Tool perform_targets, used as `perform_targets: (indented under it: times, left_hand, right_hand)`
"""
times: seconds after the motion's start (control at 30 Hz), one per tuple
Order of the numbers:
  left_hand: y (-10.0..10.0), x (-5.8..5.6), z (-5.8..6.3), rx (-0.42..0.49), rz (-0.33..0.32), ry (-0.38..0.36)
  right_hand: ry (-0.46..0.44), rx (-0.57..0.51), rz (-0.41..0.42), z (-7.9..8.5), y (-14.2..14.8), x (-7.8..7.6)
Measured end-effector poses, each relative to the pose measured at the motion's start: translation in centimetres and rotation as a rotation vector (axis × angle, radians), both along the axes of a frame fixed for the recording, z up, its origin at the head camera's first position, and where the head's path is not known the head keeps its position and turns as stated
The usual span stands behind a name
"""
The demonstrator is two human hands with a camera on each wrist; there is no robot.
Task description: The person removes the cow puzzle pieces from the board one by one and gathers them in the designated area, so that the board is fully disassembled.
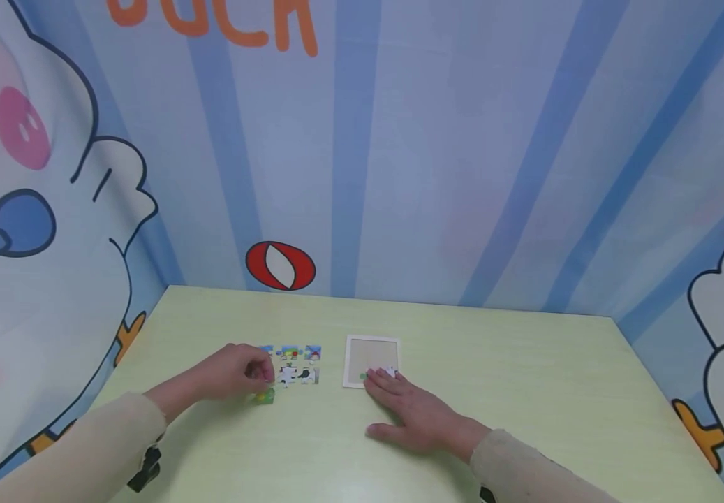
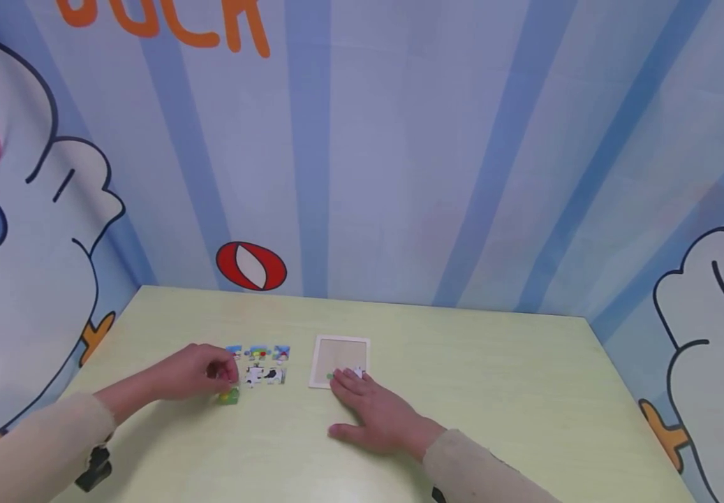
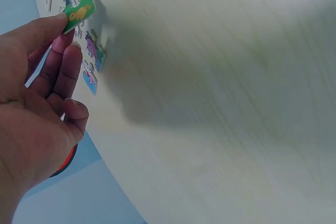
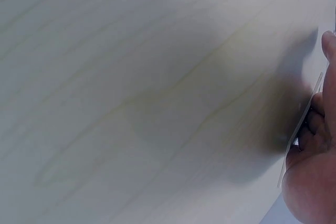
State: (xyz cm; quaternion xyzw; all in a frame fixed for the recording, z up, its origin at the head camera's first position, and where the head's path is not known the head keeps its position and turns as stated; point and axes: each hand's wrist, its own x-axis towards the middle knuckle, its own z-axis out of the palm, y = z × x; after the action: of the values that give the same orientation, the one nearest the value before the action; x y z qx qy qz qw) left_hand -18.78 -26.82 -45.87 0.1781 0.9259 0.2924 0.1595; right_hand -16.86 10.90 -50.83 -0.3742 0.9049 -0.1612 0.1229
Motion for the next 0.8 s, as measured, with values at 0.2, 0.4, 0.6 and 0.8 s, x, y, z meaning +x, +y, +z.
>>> perform_targets:
  times: [0.2,0.4,0.6,0.8]
  left_hand:
    - [-0.6,0.5,-0.4,-0.017,0.019,0.001]
    - [-1.1,1.0,-0.7,-0.026,0.013,0.035]
    - [-1.1,1.4,-1.0,-0.041,0.035,0.07]
    - [-1.1,1.8,-1.5,-0.077,0.07,0.116]
  right_hand:
    - [0.001,-0.007,0.003,-0.2,0.0,-0.1]
    - [0.001,-0.018,0.001,-0.3,0.0,-0.1]
    - [0.014,-0.017,0.003,-0.2,0.0,0.0]
    - [0.016,-0.027,0.011,0.2,-0.1,0.1]
